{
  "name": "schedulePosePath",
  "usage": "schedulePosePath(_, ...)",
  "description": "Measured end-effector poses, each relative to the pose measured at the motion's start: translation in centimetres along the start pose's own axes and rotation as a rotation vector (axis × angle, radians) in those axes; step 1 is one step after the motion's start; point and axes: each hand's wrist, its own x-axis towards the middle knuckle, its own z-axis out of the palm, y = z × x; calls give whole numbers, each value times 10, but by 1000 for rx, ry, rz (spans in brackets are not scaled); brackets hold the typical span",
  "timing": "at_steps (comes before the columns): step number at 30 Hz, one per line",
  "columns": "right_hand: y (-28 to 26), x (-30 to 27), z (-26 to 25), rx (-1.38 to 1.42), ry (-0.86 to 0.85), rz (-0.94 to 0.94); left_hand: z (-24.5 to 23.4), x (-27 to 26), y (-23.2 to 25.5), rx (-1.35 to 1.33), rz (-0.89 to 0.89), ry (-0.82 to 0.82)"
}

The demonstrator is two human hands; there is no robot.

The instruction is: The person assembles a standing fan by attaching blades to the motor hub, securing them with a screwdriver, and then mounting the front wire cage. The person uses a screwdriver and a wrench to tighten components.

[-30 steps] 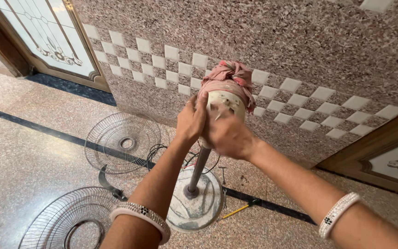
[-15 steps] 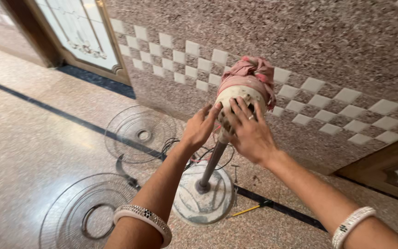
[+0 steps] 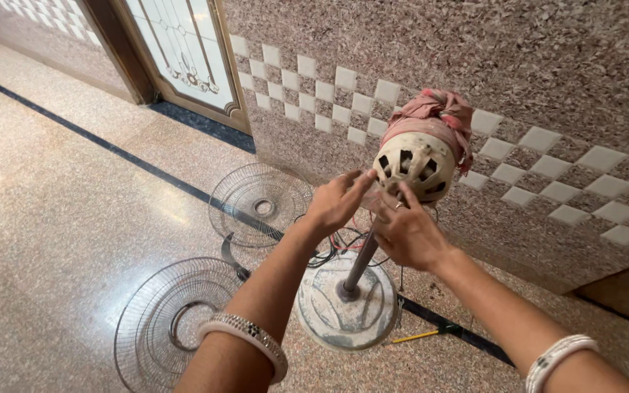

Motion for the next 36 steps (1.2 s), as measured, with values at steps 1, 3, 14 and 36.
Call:
schedulePosePath(1,2,1,-1,166,163,43,2,0,0,6,20,-9)
schedulePosePath(3,8,4,0,509,483,141,6,1,0,22,59,-30)
schedulePosePath(14,14,-11,15,285,724,106,27,0,-9,149,121,-6)
schedulePosePath(36,-27,-37,45,-10,-164,297,58,-22,2,333,109,-140)
